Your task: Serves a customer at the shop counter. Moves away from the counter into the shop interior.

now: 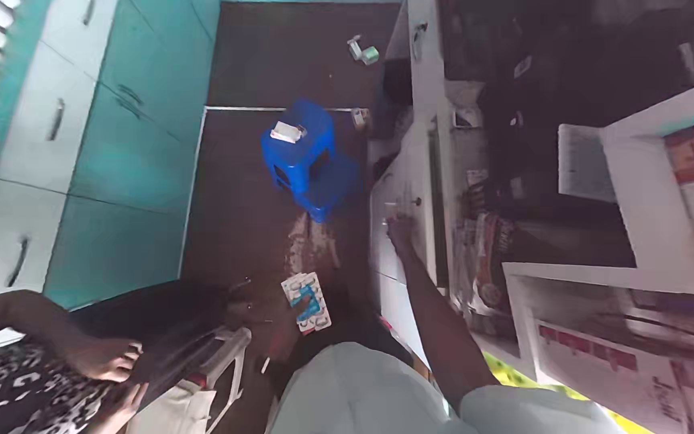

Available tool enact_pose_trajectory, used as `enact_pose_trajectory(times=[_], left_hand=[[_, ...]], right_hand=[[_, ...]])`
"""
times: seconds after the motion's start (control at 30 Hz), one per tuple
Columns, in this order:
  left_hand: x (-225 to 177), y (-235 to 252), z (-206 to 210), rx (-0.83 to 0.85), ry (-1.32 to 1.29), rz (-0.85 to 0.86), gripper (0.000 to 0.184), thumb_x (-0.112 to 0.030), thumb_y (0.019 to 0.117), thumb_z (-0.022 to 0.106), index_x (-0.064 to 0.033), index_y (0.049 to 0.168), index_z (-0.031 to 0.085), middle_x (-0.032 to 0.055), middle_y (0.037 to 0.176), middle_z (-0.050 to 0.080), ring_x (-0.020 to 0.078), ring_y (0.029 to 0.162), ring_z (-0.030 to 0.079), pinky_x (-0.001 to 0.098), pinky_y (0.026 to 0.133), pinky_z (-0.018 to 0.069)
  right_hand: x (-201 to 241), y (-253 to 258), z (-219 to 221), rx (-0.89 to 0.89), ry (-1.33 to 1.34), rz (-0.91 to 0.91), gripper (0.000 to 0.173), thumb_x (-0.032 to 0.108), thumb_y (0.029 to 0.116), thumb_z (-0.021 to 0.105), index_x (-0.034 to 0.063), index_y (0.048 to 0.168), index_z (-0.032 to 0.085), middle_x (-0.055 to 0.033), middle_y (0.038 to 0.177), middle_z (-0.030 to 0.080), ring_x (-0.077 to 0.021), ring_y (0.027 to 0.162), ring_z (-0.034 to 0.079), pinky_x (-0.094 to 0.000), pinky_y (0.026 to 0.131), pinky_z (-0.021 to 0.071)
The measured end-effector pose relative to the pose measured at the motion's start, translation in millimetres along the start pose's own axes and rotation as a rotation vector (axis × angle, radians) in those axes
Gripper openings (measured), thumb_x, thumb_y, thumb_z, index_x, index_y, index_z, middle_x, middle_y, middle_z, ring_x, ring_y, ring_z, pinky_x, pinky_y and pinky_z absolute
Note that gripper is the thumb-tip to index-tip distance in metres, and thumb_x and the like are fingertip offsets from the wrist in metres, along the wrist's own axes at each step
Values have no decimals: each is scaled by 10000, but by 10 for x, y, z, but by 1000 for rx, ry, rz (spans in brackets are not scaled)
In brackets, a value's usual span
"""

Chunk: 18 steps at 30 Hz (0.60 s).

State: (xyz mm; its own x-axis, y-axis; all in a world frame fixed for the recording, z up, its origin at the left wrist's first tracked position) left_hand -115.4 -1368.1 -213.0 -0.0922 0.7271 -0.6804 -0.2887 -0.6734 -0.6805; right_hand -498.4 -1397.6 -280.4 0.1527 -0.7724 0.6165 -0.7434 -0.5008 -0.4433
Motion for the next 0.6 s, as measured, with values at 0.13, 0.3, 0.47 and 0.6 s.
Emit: enact_pose_trajectory(times=[0.13, 0.3, 0.47, 0.6], left_hand=[[182, 376, 289, 160, 265, -140, 624, -153, 916, 755, 3, 1444, 462, 163, 1185, 699, 245, 1023, 714, 429, 903, 606], [-6, 591, 605, 488, 509, -38, 860, -179, 841, 823, -10, 1539, 350, 166, 1354, 618, 216, 1170, 663, 412, 1000, 574], [-357, 583, 909, 704, 695, 60, 714, -157, 852, 798, 12, 1461, 467, 147, 1304, 653, 194, 1160, 662, 402, 1027, 547], [-223, 807, 860, 752, 1307, 42, 806, -339, 891, 773, -73, 1553, 397, 233, 1426, 561, 363, 1303, 568, 575, 1100, 446]], right_hand=[[470, -305, 269, 266, 22, -4, 428, 222, 1048, 553, -61, 1368, 550, -336, 1371, 524, -432, 1191, 588, -539, 992, 511], [1075, -1257, -98, 160, 170, -412, 430, 243, 1061, 516, -25, 1396, 555, -198, 1253, 663, -243, 1096, 676, -414, 959, 554], [393, -1695, -509, -460, 201, -829, 323, 369, 1063, 455, 86, 1017, 602, -226, 1522, 457, -369, 1492, 331, -548, 1189, 313], [-70, -1421, -496, -470, 140, -709, 585, 408, 1058, 430, -110, 1303, 550, -375, 1558, 327, -498, 1504, 236, -622, 1219, 201]])
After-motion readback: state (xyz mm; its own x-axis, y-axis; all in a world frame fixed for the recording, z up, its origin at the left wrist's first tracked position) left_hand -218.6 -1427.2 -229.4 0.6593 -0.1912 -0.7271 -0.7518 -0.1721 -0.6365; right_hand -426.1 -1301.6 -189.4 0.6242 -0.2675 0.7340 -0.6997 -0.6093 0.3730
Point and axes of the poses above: each hand's wrist, its own y-axis towards the middle knuckle, its own z-axis out of the palm, x = y × z, the point moved 5 cm from there along y, towards the middle knuckle
